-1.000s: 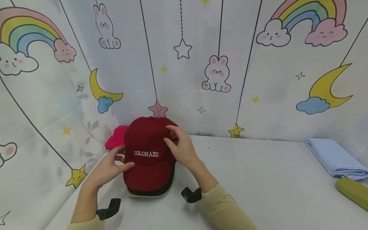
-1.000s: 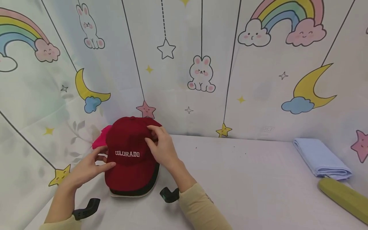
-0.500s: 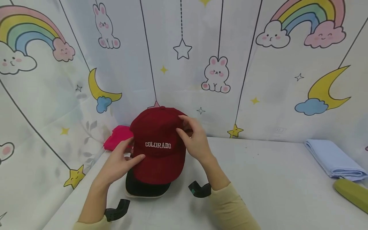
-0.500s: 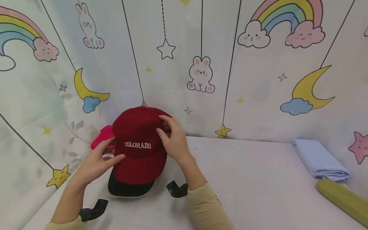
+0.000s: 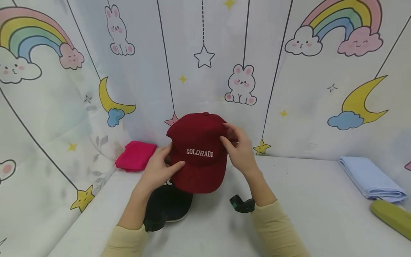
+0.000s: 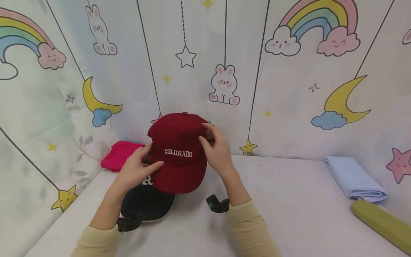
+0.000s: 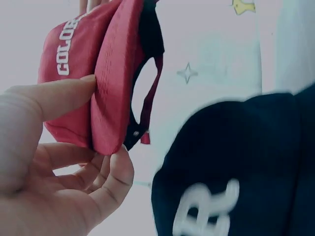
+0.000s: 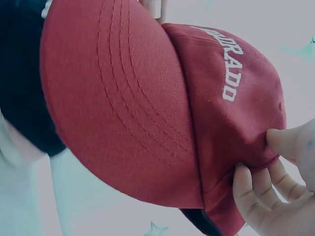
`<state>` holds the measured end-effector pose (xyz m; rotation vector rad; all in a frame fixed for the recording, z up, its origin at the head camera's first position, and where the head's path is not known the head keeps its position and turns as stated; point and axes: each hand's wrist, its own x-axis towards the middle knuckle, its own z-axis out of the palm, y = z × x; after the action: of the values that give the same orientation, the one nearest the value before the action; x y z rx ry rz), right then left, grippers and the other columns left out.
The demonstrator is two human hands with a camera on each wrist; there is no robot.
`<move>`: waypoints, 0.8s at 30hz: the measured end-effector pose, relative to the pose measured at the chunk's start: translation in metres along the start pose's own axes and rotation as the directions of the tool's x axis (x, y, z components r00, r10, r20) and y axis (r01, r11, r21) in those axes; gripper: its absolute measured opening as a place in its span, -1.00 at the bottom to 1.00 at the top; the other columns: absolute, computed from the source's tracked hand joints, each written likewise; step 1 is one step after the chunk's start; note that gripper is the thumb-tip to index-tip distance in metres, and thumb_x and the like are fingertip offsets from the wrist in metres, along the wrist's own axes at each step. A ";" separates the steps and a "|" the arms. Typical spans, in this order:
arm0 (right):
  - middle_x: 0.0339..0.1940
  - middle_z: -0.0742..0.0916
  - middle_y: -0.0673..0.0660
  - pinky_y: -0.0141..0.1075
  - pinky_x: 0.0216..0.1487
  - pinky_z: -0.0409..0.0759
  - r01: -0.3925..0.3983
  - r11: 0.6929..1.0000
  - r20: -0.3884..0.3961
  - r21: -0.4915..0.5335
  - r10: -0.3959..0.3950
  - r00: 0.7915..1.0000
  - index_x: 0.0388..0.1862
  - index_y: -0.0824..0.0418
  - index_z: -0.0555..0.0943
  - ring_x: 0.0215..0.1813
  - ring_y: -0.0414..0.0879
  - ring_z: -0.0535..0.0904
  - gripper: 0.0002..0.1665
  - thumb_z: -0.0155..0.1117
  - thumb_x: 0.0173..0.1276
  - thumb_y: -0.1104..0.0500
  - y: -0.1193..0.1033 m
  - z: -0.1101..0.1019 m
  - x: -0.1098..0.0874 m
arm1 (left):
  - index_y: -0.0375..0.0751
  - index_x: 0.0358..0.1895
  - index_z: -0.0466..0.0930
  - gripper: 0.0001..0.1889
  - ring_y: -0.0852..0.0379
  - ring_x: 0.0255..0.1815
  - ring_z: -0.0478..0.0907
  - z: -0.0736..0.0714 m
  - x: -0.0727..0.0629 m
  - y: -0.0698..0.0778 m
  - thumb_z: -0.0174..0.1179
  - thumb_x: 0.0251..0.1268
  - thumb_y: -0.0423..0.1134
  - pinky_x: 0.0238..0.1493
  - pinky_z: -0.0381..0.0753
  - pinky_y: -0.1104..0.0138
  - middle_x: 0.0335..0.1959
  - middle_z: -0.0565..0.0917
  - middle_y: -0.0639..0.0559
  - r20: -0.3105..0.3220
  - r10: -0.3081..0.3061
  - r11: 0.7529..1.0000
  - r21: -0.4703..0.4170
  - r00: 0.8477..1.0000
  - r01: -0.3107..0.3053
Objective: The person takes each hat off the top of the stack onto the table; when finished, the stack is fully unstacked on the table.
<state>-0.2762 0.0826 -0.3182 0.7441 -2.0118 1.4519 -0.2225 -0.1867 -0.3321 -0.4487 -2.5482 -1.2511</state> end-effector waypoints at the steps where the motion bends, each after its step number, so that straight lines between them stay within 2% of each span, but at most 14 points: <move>1: 0.00 0.62 0.23 -0.40 -0.17 0.58 -0.003 1.000 -0.006 -0.011 0.003 1.000 0.33 0.30 0.51 -0.07 0.00 0.59 -0.50 0.28 0.42 0.39 0.001 -0.004 0.001 | -0.34 0.54 0.19 -0.16 -0.13 0.04 0.54 0.004 0.003 0.002 0.40 0.27 -0.18 -0.11 0.71 0.10 0.20 0.47 -0.27 -0.003 0.009 1.000 0.011 1.000 -0.009; 6: 0.00 0.60 0.24 -0.46 -0.17 0.53 -0.048 0.997 -0.036 -0.053 0.047 0.998 0.34 0.29 0.51 -0.07 -0.03 0.54 -0.50 0.26 0.44 0.39 0.008 -0.024 0.002 | -0.40 0.53 0.17 -0.18 -0.13 0.06 0.52 0.026 0.016 0.013 0.36 0.32 -0.19 -0.09 0.69 0.08 0.23 0.47 -0.30 -0.009 0.039 0.997 0.063 0.999 -0.038; 13: 0.01 0.59 0.25 -0.45 -0.15 0.49 -0.114 0.989 -0.105 -0.096 0.103 0.989 0.35 0.29 0.51 -0.07 -0.09 0.51 -0.50 0.24 0.44 0.39 0.023 -0.048 -0.004 | -0.40 0.52 0.19 -0.24 -0.19 0.16 0.48 0.062 0.032 0.026 0.32 0.35 -0.24 0.05 0.64 -0.03 0.25 0.46 -0.34 -0.027 0.046 0.999 0.028 0.999 -0.045; 19: 0.01 0.59 0.27 -0.35 -0.11 0.46 -0.183 0.975 -0.143 -0.123 0.165 0.976 0.33 0.30 0.51 -0.06 0.00 0.54 -0.51 0.24 0.43 0.39 0.042 -0.061 -0.012 | -0.45 0.50 0.21 -0.27 -0.20 0.21 0.47 0.099 0.039 0.022 0.30 0.36 -0.27 0.11 0.60 -0.02 0.27 0.47 -0.35 -0.042 0.047 0.999 0.005 0.998 -0.047; 24: 0.01 0.58 0.31 -0.21 -0.02 0.50 -0.231 0.955 -0.123 -0.184 0.210 0.970 0.31 0.33 0.51 0.00 0.12 0.56 -0.53 0.24 0.44 0.38 0.058 -0.067 -0.015 | -0.49 0.46 0.27 -0.30 -0.23 0.18 0.49 0.131 0.040 0.011 0.31 0.34 -0.26 0.13 0.58 -0.04 0.22 0.49 -0.38 -0.048 -0.008 1.000 -0.024 0.999 0.007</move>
<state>-0.2997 0.1640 -0.3492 0.3632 -2.1737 1.3530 -0.2679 -0.0695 -0.3875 -0.4095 -2.5001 -1.2811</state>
